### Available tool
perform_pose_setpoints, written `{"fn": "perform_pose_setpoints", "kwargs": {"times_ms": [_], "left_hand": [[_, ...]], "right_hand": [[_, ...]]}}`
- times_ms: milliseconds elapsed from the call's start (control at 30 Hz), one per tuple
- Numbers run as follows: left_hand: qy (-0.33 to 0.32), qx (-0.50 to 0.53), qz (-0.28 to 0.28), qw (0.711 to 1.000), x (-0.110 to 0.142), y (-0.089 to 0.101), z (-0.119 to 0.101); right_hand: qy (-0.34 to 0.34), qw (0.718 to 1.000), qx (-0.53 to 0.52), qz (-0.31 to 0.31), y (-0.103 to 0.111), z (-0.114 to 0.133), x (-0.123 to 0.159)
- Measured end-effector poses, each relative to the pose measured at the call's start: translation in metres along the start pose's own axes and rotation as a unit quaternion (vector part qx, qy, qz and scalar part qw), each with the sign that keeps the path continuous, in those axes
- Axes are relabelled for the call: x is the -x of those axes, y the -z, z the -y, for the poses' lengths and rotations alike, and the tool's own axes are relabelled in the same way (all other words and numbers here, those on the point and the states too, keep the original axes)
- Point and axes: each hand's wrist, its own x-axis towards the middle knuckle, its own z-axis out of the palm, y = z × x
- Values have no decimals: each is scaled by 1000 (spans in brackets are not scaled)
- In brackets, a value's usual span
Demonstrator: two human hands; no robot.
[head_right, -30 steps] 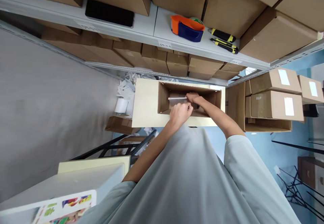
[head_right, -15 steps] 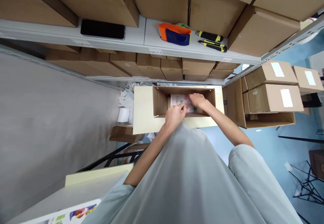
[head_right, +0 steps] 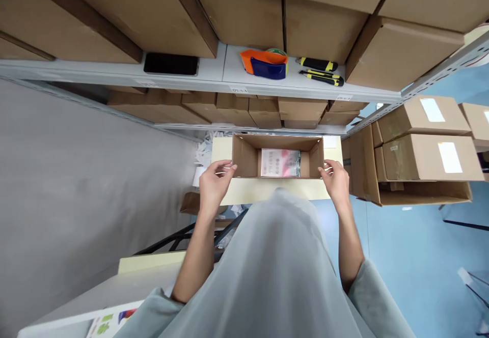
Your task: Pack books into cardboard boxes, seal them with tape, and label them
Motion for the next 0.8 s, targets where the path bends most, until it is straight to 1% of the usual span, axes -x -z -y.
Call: {"fn": "perform_pose_setpoints", "kwargs": {"times_ms": [167, 233, 300, 400, 500, 600, 700, 800], "left_hand": [[-52, -87, -20, 995, 15, -6, -18], [-61, -106, -18, 992, 17, -6, -22], [-68, -96, -15, 993, 16, -5, -21], [-71, -61, -21, 995, 12, -4, -16], [-70, -50, -41, 995, 13, -5, -13], [-74, -56, -49, 994, 16, -7, -12], [-74, -64, -47, 994, 19, -9, -13], [-69, -76, -53, 993, 20, -10, -14]], "right_hand": [[40, 998, 41, -38, -14, 7, 10], [46, 997, 58, -38, -15, 7, 9], [48, 996, 65, -32, -12, 7, 1], [52, 996, 58, -34, -2, 10, -27], [76, 995, 44, -44, 6, 16, -67], [102, 994, 38, -19, 8, 21, -102], [101, 994, 35, 3, 5, 23, -124], [80, 996, 27, 16, 4, 25, -134]]}}
